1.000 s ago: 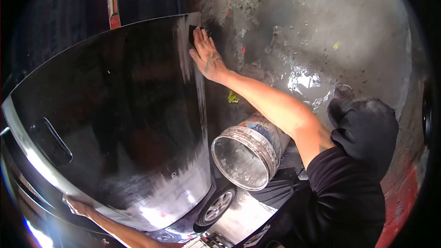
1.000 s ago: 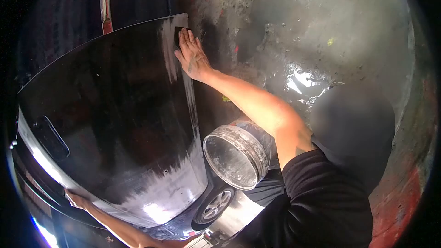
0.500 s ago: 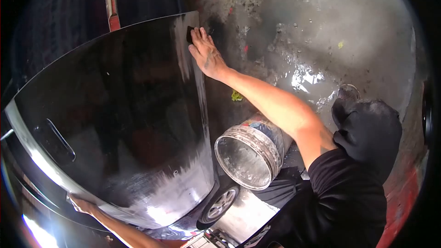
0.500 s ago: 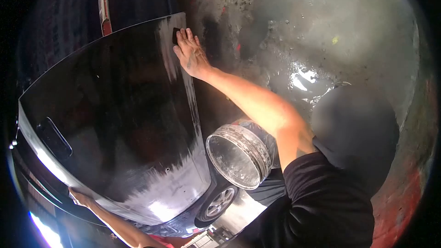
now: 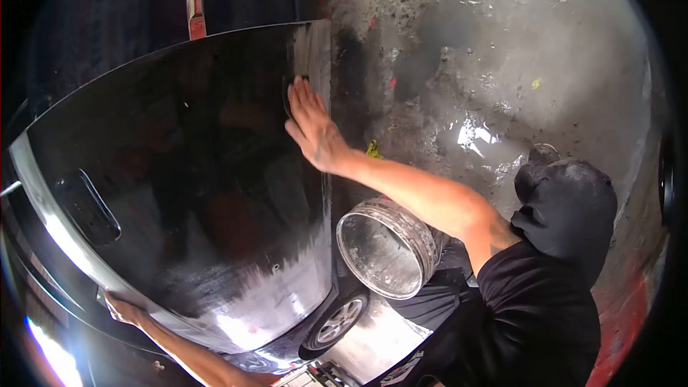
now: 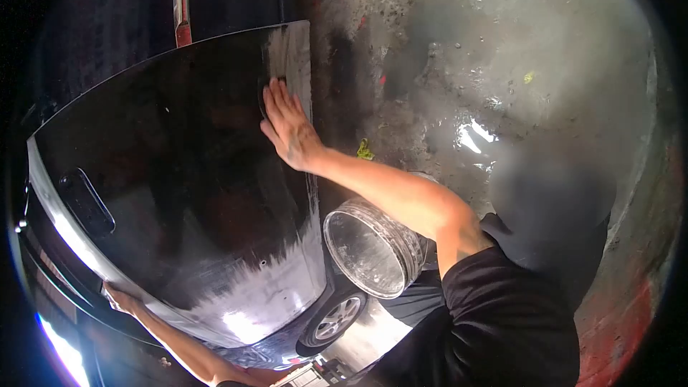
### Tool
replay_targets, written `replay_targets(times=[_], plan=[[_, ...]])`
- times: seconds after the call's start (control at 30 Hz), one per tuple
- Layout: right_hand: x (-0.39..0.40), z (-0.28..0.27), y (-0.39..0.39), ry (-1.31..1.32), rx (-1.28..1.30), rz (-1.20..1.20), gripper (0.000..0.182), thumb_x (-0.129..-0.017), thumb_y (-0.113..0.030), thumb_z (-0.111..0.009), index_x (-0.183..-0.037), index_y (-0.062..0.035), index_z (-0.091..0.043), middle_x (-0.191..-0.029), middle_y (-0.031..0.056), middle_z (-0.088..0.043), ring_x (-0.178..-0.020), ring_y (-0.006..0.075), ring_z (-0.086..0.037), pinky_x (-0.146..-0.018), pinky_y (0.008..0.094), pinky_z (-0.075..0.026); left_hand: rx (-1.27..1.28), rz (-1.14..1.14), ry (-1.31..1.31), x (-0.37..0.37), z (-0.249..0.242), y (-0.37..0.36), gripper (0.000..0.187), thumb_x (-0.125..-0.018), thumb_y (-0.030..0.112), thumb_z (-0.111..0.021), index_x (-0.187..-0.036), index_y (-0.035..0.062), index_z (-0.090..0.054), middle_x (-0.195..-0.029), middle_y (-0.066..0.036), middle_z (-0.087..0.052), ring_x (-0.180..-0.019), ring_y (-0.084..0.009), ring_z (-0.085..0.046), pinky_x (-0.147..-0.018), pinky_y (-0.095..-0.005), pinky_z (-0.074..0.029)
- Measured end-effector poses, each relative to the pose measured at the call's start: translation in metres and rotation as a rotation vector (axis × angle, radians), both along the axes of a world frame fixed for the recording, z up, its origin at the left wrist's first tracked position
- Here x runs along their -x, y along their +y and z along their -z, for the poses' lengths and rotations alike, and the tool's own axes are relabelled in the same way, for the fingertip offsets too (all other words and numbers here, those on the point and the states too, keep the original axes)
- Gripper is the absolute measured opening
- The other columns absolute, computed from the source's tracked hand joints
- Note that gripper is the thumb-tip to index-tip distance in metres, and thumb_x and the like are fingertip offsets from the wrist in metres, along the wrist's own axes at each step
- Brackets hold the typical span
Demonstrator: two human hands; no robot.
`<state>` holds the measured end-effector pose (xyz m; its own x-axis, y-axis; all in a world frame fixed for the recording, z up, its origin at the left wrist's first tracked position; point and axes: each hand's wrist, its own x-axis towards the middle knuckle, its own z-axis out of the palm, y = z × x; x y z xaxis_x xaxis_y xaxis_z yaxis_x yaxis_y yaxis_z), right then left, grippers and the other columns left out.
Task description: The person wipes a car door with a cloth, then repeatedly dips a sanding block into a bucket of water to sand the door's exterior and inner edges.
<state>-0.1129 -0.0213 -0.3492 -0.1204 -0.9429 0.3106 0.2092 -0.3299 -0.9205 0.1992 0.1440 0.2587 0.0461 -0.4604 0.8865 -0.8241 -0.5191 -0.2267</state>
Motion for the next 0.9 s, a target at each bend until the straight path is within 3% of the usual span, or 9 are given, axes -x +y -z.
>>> replay_targets(times=[0.17,0.23,0.33,0.37,0.53,0.7,0.9], plan=[[0.044,-0.012,-0.097,-0.113,0.007,0.293,0.062,-0.109,-0.026,-0.044,-0.154,0.0137,-0.029,-0.164,0.035,-0.023,-0.154,0.049,-0.022,-0.125,0.0564,-0.02,0.035,0.011,0.07,0.015,0.007,-0.004,0.053,-0.101,0.044,-0.05,-0.132,0.0063,-0.071,-0.125,-0.017,-0.072,-0.113,-0.0316,-0.067,-0.102,-0.0442,-0.05],[0.031,-0.005,-0.092,-0.052,0.067,0.341,0.063,-0.109,-0.027,-0.042,-0.156,0.0123,-0.026,-0.167,0.0331,-0.017,-0.155,0.0477,-0.019,-0.125,0.0577,-0.019,0.049,0.012,0.09,0.016,0.009,-0.001,0.052,-0.101,0.044,-0.051,-0.132,0.0064,-0.071,-0.126,-0.017,-0.072,-0.114,-0.0317,-0.067,-0.102,-0.0441,-0.05],[-0.004,0.01,-0.003,0.083,0.015,0.043,0.067,-0.109,-0.027,-0.042,-0.161,0.0091,-0.017,-0.169,0.0315,-0.007,-0.157,0.0468,-0.014,-0.125,0.0603,-0.017,0.068,0.035,0.131,0.023,0.015,-0.006,0.052,-0.101,0.044,-0.053,-0.131,0.0056,-0.072,-0.127,-0.017,-0.071,-0.114,-0.0316,-0.067,-0.103,-0.0438,-0.05],[-0.007,0.013,0.008,0.066,0.027,0.015,0.066,-0.11,-0.028,-0.042,-0.16,0.0091,-0.02,-0.169,0.0319,-0.009,-0.157,0.0468,-0.013,-0.125,0.0592,-0.018,0.063,0.04,0.139,0.027,0.017,-0.007,0.052,-0.101,0.044,-0.054,-0.129,0.0047,-0.072,-0.127,-0.017,-0.071,-0.114,-0.0315,-0.067,-0.103,-0.0437,-0.05],[0.048,-0.013,-0.089,-0.091,-0.008,0.199,0.063,-0.11,-0.028,-0.043,-0.156,0.0118,-0.028,-0.168,0.0322,-0.013,-0.157,0.0453,-0.016,-0.125,0.0588,-0.019,0.026,-0.015,0.101,0.03,0.019,-0.009,0.054,-0.103,0.041,-0.047,-0.134,0.0018,-0.069,-0.134,-0.019,-0.068,-0.121,-0.0325,-0.064,-0.107,-0.0423,-0.048],[-0.002,0.003,0.018,0.046,0.05,-0.002,0.069,-0.107,-0.027,-0.049,-0.158,0.0111,-0.024,-0.167,0.0337,-0.013,-0.156,0.0496,-0.015,-0.125,0.0595,-0.019,0.07,0.073,0.143,0.029,0.023,-0.007,0.053,-0.1,0.045,-0.056,-0.128,0.0031,-0.073,-0.125,-0.016,-0.072,-0.113,-0.0298,-0.067,-0.103,-0.0425,-0.05],[0.025,-0.001,-0.079,-0.1,0.062,0.313,0.067,-0.106,-0.024,-0.055,-0.16,0.0037,-0.027,-0.168,0.0294,-0.019,-0.156,0.0458,-0.019,-0.128,0.0478,-0.021,0.112,0.063,0.202,0.03,0.02,-0.011,0.053,-0.101,0.044,-0.055,-0.131,0.0037,-0.071,-0.125,-0.015,-0.072,-0.114,-0.03,-0.066,-0.104,-0.0423,-0.049]])
